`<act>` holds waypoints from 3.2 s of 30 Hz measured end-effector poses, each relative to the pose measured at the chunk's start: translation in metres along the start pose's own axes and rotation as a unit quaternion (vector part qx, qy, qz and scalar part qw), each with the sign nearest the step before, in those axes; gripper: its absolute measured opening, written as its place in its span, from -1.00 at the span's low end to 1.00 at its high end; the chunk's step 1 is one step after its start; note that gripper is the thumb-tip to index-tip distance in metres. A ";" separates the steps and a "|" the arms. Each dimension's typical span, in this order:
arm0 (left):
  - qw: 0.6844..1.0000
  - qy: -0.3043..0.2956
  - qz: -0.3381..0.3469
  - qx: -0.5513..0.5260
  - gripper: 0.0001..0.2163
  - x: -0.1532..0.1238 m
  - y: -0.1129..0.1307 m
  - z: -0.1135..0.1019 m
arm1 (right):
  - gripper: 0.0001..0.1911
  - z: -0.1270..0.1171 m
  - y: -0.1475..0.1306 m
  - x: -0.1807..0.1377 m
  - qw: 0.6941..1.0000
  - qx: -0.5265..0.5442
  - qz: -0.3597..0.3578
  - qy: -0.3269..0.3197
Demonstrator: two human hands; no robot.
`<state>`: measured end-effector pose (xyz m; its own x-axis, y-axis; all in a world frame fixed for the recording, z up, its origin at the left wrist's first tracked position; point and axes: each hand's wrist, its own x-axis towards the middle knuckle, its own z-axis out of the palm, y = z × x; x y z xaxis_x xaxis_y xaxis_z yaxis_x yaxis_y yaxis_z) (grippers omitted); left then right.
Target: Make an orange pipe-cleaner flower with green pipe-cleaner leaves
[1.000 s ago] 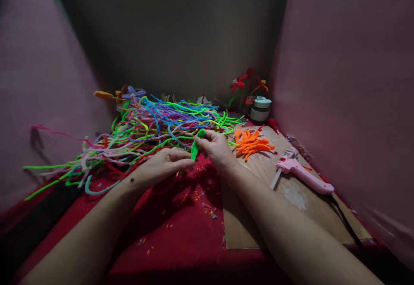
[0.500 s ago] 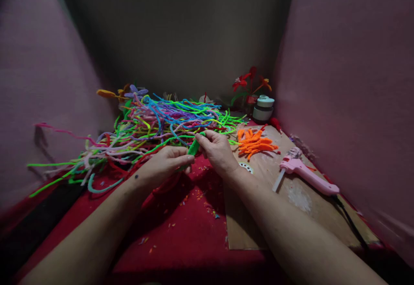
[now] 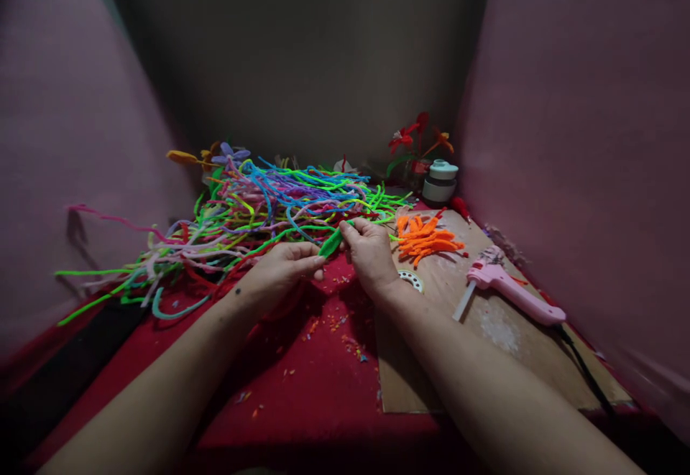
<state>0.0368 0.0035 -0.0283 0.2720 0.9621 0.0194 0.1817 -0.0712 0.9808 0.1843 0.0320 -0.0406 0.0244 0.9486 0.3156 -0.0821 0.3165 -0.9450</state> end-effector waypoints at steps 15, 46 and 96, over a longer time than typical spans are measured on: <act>0.994 -0.056 -0.087 0.036 -0.86 0.026 0.013 0.009 | -0.60 0.037 -0.002 -0.070 0.828 -0.274 -0.430 -0.233; 0.942 0.282 0.109 0.149 -0.82 -0.032 0.074 -0.136 | -0.69 0.035 0.002 -0.071 0.873 -0.251 -0.322 -0.267; 0.810 0.280 -0.090 0.508 -0.91 0.037 0.003 -0.225 | -0.74 0.029 -0.011 -0.067 0.897 -0.288 -0.246 -0.229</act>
<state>-0.1649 0.0984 0.0188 -0.2658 0.9290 0.2573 0.9311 0.1784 0.3181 0.1551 -0.0350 -0.0490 -0.5068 0.6344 0.5837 0.3577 0.7708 -0.5272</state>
